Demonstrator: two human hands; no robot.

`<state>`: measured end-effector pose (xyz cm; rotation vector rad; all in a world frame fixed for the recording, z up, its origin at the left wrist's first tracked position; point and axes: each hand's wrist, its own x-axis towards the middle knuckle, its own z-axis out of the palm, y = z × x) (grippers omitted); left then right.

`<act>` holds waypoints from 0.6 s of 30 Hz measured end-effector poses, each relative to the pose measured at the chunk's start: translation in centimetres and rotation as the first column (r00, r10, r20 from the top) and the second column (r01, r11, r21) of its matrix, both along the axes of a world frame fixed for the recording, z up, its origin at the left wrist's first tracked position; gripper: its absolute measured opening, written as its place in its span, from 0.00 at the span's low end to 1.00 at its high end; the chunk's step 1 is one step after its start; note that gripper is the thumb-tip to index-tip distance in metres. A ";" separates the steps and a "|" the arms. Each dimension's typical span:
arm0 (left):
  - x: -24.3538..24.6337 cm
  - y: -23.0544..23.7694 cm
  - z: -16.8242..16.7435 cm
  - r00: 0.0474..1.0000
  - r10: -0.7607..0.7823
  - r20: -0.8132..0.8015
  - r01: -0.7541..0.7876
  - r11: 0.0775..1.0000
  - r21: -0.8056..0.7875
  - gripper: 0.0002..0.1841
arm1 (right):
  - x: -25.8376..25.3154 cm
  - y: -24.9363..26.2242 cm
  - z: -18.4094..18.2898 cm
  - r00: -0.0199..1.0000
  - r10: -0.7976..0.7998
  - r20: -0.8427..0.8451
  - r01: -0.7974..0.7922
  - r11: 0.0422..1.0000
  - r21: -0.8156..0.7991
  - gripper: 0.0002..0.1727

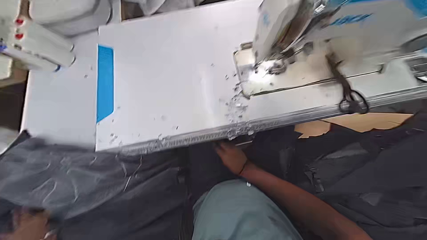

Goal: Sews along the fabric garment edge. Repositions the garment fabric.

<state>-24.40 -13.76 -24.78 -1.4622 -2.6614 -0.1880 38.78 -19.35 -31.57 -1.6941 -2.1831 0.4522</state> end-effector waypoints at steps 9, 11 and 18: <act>-3.2 0.8 -2.2 0.969 0.246 -0.005 -0.245 0.965 -0.089 0.31 | 6.0 4.2 0.3 0.623 -0.728 -0.286 0.440 0.628 -0.641 0.20; -5.4 0.6 -3.5 0.967 0.255 -0.015 -0.256 0.963 -0.087 0.31 | 5.8 4.3 0.7 0.592 -0.730 -0.342 0.408 0.637 -0.654 0.11; -4.3 0.7 -3.2 0.973 0.232 -0.020 -0.233 0.969 -0.088 0.29 | 6.8 4.5 -0.3 -0.069 -0.832 -0.550 0.113 0.542 -0.833 0.13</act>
